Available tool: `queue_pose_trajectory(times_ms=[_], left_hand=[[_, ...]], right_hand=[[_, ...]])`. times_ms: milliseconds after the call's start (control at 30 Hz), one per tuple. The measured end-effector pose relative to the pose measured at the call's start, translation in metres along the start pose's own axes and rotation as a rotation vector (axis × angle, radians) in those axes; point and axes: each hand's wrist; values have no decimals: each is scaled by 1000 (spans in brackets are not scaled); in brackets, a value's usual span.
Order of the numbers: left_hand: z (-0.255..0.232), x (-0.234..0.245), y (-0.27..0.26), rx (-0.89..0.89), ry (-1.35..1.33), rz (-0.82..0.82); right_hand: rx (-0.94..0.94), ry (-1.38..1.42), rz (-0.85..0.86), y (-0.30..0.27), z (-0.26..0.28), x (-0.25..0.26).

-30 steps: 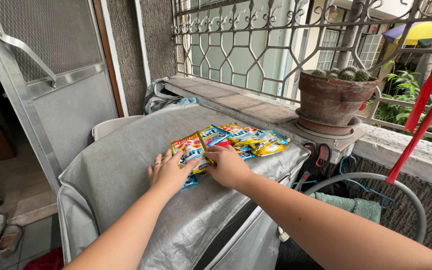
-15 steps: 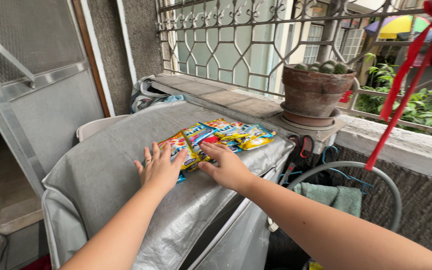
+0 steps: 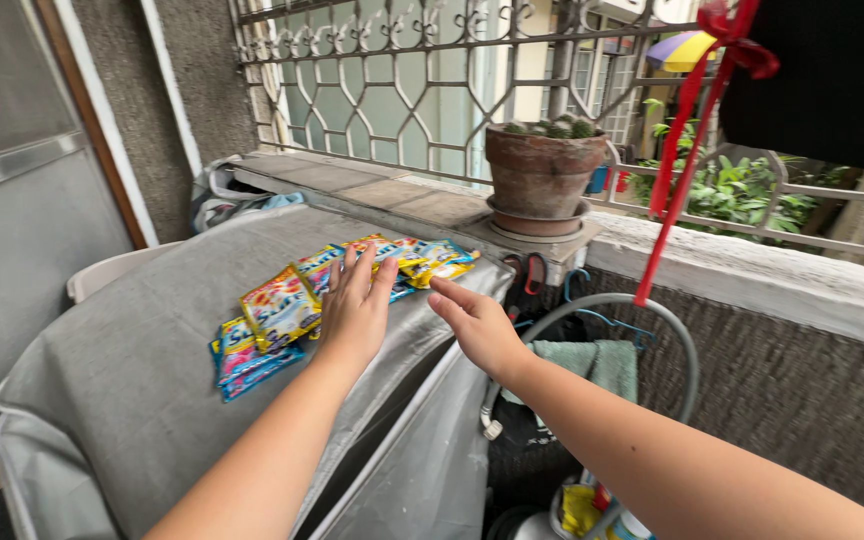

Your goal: The person repeatedly picks up packets of laundry detergent and a bottle of liquid detergent from a white plastic shelf and places them on top of a washing machine. The person handles the items one at a time, moving them between the shelf and the machine surface.

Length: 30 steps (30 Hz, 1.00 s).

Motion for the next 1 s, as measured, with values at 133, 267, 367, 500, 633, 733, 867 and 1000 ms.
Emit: queue_pose_trajectory(times_ms=[133,267,367,500,633,733,867,1000], left_hand=[[-24,-19,-6,-73,-184,39],[-45,-42,-19,7,-394,117],[-59,-61,-29,56,-559,163],[-78,-89,-40,147,-964,273],[-93,-110,-58,221,-943,309],[-106,-125,-70,273,-995,362],[-117,-146,-87,316,-963,438],[-121,-169,-104,409,-977,574]], right_hand=[[-45,1,-55,-14,-7,26],[-137,85,-118,-34,-12,52],[-142,139,-153,-51,-13,71],[-157,155,-199,-74,-17,99],[-214,192,-254,-98,-26,124],[-258,217,-299,-115,-36,140],[-307,271,-347,-136,-54,160],[-350,288,-384,-157,-76,182]])
Point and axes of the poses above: each hand's wrist, its own y-axis towards the middle knuckle, its own x-axis out of the back of the hand, z = x × y
